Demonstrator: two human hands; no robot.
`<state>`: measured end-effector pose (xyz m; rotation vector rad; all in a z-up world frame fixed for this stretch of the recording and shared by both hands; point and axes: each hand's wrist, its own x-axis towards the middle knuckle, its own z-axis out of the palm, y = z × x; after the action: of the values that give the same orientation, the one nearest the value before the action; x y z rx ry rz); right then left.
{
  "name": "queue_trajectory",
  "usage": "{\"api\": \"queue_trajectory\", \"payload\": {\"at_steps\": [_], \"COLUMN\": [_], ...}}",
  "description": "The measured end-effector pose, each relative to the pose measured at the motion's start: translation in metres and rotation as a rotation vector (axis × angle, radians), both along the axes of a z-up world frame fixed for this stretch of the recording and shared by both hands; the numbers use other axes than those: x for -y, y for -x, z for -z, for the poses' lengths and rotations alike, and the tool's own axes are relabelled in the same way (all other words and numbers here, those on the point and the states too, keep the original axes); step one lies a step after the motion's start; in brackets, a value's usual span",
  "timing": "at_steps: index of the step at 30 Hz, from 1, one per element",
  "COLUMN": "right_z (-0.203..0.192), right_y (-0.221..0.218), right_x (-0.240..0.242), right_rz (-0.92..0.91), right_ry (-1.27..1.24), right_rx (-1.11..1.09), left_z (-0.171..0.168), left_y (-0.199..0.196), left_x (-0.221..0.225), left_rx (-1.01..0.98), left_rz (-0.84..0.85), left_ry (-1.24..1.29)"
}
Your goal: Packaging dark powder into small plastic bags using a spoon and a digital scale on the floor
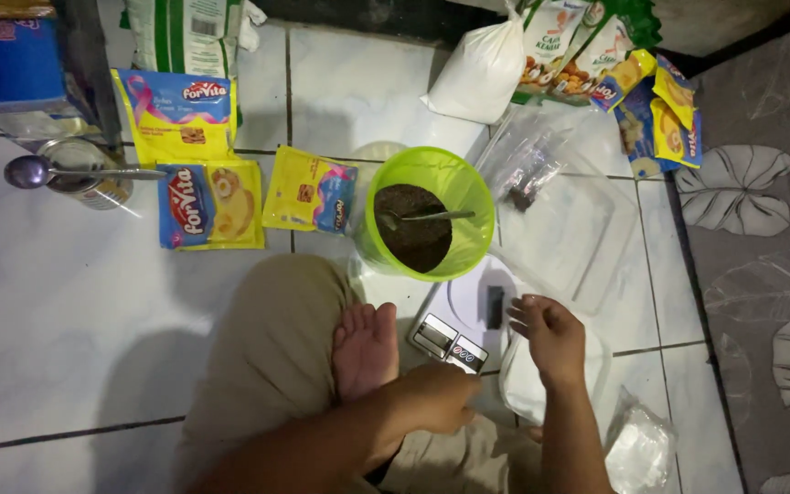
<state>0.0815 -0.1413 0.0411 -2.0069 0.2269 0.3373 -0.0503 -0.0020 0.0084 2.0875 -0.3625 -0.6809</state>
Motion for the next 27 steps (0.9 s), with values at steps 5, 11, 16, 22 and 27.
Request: {"api": "queue_trajectory", "payload": {"at_steps": [5, 11, 16, 22, 27], "right_z": [0.046, 0.040, 0.052, 0.061, 0.072], "right_y": [-0.010, 0.000, 0.001, 0.000, -0.003], "right_x": [0.005, 0.007, 0.024, 0.031, 0.039], "right_rz": [0.208, 0.315, 0.398, 0.440, 0.423], "right_ry": [-0.312, -0.198, -0.153, -0.087, -0.082], "right_rx": [-0.110, -0.140, -0.177, -0.157, -0.176], "left_z": [0.005, 0.013, 0.020, -0.001, 0.007], "left_y": [0.001, 0.001, 0.002, 0.002, 0.003], "left_x": [0.005, 0.006, 0.014, 0.003, 0.008], "left_rx": [0.030, 0.036, 0.073, -0.024, 0.019], "left_rz": [0.077, 0.084, 0.151, 0.173, 0.239], "left_ry": [-0.086, -0.094, -0.178, -0.151, -0.226]}}
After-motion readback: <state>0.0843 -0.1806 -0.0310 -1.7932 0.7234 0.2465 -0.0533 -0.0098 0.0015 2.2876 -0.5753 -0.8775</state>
